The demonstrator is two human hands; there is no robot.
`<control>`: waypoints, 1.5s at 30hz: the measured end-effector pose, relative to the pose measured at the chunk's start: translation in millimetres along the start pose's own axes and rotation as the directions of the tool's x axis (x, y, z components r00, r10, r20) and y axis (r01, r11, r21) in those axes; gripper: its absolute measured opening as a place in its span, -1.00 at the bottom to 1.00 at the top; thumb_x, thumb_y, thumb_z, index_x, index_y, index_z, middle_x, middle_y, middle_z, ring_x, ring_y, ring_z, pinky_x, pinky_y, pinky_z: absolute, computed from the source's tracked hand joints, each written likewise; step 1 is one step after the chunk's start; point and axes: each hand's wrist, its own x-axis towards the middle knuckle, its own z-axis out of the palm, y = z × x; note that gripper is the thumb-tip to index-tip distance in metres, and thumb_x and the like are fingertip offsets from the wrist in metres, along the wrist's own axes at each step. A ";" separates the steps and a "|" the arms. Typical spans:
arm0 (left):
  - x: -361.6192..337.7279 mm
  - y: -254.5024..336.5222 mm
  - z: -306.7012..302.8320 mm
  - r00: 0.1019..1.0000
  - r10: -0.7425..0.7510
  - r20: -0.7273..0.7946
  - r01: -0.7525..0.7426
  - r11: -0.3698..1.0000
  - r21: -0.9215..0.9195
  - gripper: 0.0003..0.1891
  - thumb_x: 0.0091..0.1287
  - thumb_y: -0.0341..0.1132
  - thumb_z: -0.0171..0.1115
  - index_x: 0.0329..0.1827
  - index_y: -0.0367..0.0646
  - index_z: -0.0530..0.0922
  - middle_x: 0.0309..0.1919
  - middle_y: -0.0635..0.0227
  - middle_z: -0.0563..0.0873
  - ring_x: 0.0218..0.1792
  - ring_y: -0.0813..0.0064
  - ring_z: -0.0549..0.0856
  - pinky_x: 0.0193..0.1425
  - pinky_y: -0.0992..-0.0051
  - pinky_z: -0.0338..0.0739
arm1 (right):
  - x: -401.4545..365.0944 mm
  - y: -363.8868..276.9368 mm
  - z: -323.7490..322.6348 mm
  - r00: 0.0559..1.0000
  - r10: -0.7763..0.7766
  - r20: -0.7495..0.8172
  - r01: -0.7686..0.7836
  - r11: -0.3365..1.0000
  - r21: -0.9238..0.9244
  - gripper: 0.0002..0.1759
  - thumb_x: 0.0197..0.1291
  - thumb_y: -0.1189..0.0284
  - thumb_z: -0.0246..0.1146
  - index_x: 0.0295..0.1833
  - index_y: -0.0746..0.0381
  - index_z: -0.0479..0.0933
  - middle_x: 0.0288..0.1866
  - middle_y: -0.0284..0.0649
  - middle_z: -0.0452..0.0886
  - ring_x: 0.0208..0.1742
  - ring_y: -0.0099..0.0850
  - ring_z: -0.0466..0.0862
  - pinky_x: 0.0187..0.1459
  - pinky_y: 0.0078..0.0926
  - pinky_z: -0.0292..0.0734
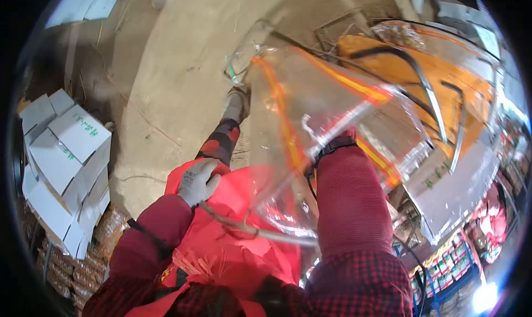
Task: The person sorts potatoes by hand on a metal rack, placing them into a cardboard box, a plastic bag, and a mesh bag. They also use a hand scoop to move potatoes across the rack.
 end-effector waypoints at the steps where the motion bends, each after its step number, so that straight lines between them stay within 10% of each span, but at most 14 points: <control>1: -2.0 -5.7 3.0 0.999 0.036 -0.010 -0.036 0.999 -0.004 -0.55 0.38 -0.23 0.31 0.28 -0.26 0.58 0.06 0.09 0.75 0.02 0.06 0.75 0.08 0.15 0.64 | -23.5 -0.4 -11.4 0.998 -0.051 -0.041 0.051 0.999 0.008 -0.64 0.39 0.15 0.26 0.02 0.20 0.71 -0.06 -0.06 0.81 -0.12 -0.10 0.79 0.01 -0.19 0.69; 3: -0.7 -13.8 8.2 0.841 -0.524 0.135 0.524 0.727 -0.443 -0.52 0.45 -0.23 0.33 0.37 -0.26 0.55 0.11 0.23 0.77 0.07 0.33 0.75 0.15 0.31 0.63 | -73.8 -4.3 -44.7 0.984 -0.127 -0.122 0.141 0.983 0.116 -0.64 0.39 0.15 0.26 0.03 0.20 0.71 -0.06 -0.06 0.81 -0.12 -0.10 0.79 0.01 -0.19 0.69; 5: 4.9 -49.9 -0.7 0.886 -0.397 -0.241 0.258 0.853 -0.454 -0.52 0.52 -0.29 0.29 0.44 -0.28 0.51 0.22 0.25 0.73 0.16 0.47 0.70 0.27 0.41 0.58 | -130.0 -57.6 -117.5 0.928 0.173 0.329 -0.327 -0.039 0.944 -0.50 0.42 0.05 0.29 0.24 0.20 0.65 0.02 -0.10 0.80 -0.13 -0.27 0.80 -0.04 -0.30 0.69; 9: 34.6 64.7 -122.7 0.748 -0.154 -0.646 -0.253 0.833 -0.492 -0.56 0.56 -0.44 0.17 0.46 -0.34 0.48 0.35 0.12 0.64 0.31 0.33 0.65 0.44 0.34 0.50 | -235.6 -117.0 -169.6 0.924 0.283 0.258 -0.221 -0.157 0.963 -0.34 0.42 -0.03 0.31 0.42 0.20 0.52 0.05 -0.09 0.78 -0.12 -0.35 0.79 -0.05 -0.36 0.68; 15: 29.4 297.1 -158.8 0.778 0.566 -0.271 -0.617 0.770 -0.164 -0.29 0.31 -0.37 0.47 0.53 -0.25 0.41 0.41 0.01 0.56 0.39 0.23 0.59 0.47 0.28 0.48 | -318.6 -159.4 -137.7 0.985 -0.069 -0.160 0.075 -0.662 0.746 -0.28 0.47 -0.07 0.24 0.44 0.28 0.44 0.08 -0.02 0.75 -0.10 -0.18 0.79 -0.04 -0.25 0.71; 18: 33.5 330.0 -130.5 0.768 0.634 -0.090 -0.637 0.744 -0.202 -0.30 0.33 -0.38 0.44 0.55 -0.23 0.39 0.44 0.02 0.54 0.44 0.22 0.54 0.51 0.28 0.44 | -338.0 -183.4 -122.2 0.970 -0.095 -0.224 0.097 -0.694 0.714 -0.27 0.48 -0.15 0.18 0.42 0.25 0.47 0.02 -0.03 0.76 -0.12 -0.23 0.79 -0.10 -0.32 0.71; 23: 15.3 343.4 -99.2 0.702 0.426 0.571 0.357 0.483 -0.799 -0.35 0.45 -0.48 0.22 0.60 -0.20 0.24 0.18 0.05 0.58 -0.03 0.07 0.71 0.25 -0.04 0.65 | -377.0 -207.2 -99.3 0.957 -0.086 -0.278 0.143 -0.693 0.706 -0.16 0.50 -0.34 -0.07 0.36 0.22 0.52 -0.13 -0.08 0.78 -0.27 -0.31 0.76 -0.27 -0.42 0.61; 27: 1.7 359.8 -80.6 0.729 0.474 0.494 0.405 0.283 -0.869 -0.35 0.48 -0.52 0.11 0.63 -0.19 0.18 0.05 0.05 0.56 -0.28 0.18 0.67 0.05 -0.07 0.71 | -404.4 -211.2 -81.1 0.951 -0.020 -0.309 0.213 -0.681 0.701 -0.06 0.49 -0.40 -0.19 0.31 0.27 0.53 -0.11 -0.08 0.77 -0.18 -0.31 0.74 -0.15 -0.34 0.57; 30: -8.1 375.7 -67.7 0.739 0.524 0.424 0.379 0.198 -0.904 -0.35 0.50 -0.51 0.08 0.65 -0.21 0.15 0.07 0.03 0.57 -0.29 0.24 0.66 0.03 0.01 0.72 | -424.9 -212.2 -71.3 0.933 0.064 -0.355 0.295 -0.702 0.648 -0.15 0.56 -0.29 -0.14 0.30 0.32 0.52 -0.04 -0.07 0.77 -0.12 -0.26 0.75 -0.08 -0.29 0.57; 35: -14.3 408.3 -40.6 0.821 0.354 0.448 0.084 0.700 -0.709 -0.30 0.59 -0.05 0.21 0.68 -0.05 0.19 0.11 0.22 0.65 -0.19 0.30 0.69 0.00 0.00 0.76 | -470.2 -207.9 -50.3 0.905 0.272 -0.328 0.418 -0.713 0.563 -0.30 0.62 -0.13 -0.04 0.30 0.32 0.52 0.05 -0.07 0.76 -0.04 -0.23 0.75 0.00 -0.23 0.61; 39: -23.0 422.3 19.8 0.829 0.476 0.293 -0.160 0.705 -0.691 -0.36 0.60 -0.01 0.19 0.63 -0.08 0.31 0.17 0.22 0.68 -0.03 0.31 0.76 0.10 0.12 0.76 | -508.4 -188.3 -10.2 0.872 0.316 -0.374 0.479 -0.711 0.515 -0.35 0.63 -0.07 -0.02 0.36 0.31 0.51 0.11 -0.14 0.73 0.02 -0.30 0.74 0.08 -0.28 0.63; 41: -41.5 440.4 45.5 0.887 0.394 0.242 0.053 0.434 -0.899 -0.59 0.59 -0.45 0.11 0.46 -0.30 0.47 0.24 0.19 0.69 0.20 0.30 0.73 0.24 0.30 0.69 | -543.3 -183.0 7.7 0.865 0.320 -0.387 0.490 -0.709 0.507 -0.40 0.65 -0.03 -0.02 0.37 0.27 0.52 0.09 -0.18 0.73 0.02 -0.33 0.73 0.10 -0.29 0.63; 42: -22.4 395.0 72.6 0.811 0.583 -0.045 -0.555 0.743 -0.375 -0.57 0.51 -0.57 0.16 0.43 -0.35 0.48 0.21 0.10 0.72 0.21 0.23 0.74 0.30 0.27 0.67 | -561.9 -180.9 13.5 0.857 0.360 -0.370 0.511 -0.694 0.508 -0.42 0.65 -0.01 -0.01 0.38 0.24 0.52 0.10 -0.19 0.73 0.02 -0.34 0.72 0.10 -0.29 0.62; 45: -44.1 392.0 93.3 0.603 0.789 -0.119 -0.767 0.614 0.189 -0.56 0.40 -0.66 0.24 0.35 -0.38 0.53 0.04 0.09 0.77 0.06 0.16 0.79 0.24 0.27 0.67 | -610.3 -163.9 46.1 0.804 0.496 -0.328 0.592 -0.619 0.517 -0.49 0.66 0.06 -0.01 0.43 0.17 0.48 0.12 -0.18 0.71 0.04 -0.33 0.69 0.12 -0.28 0.61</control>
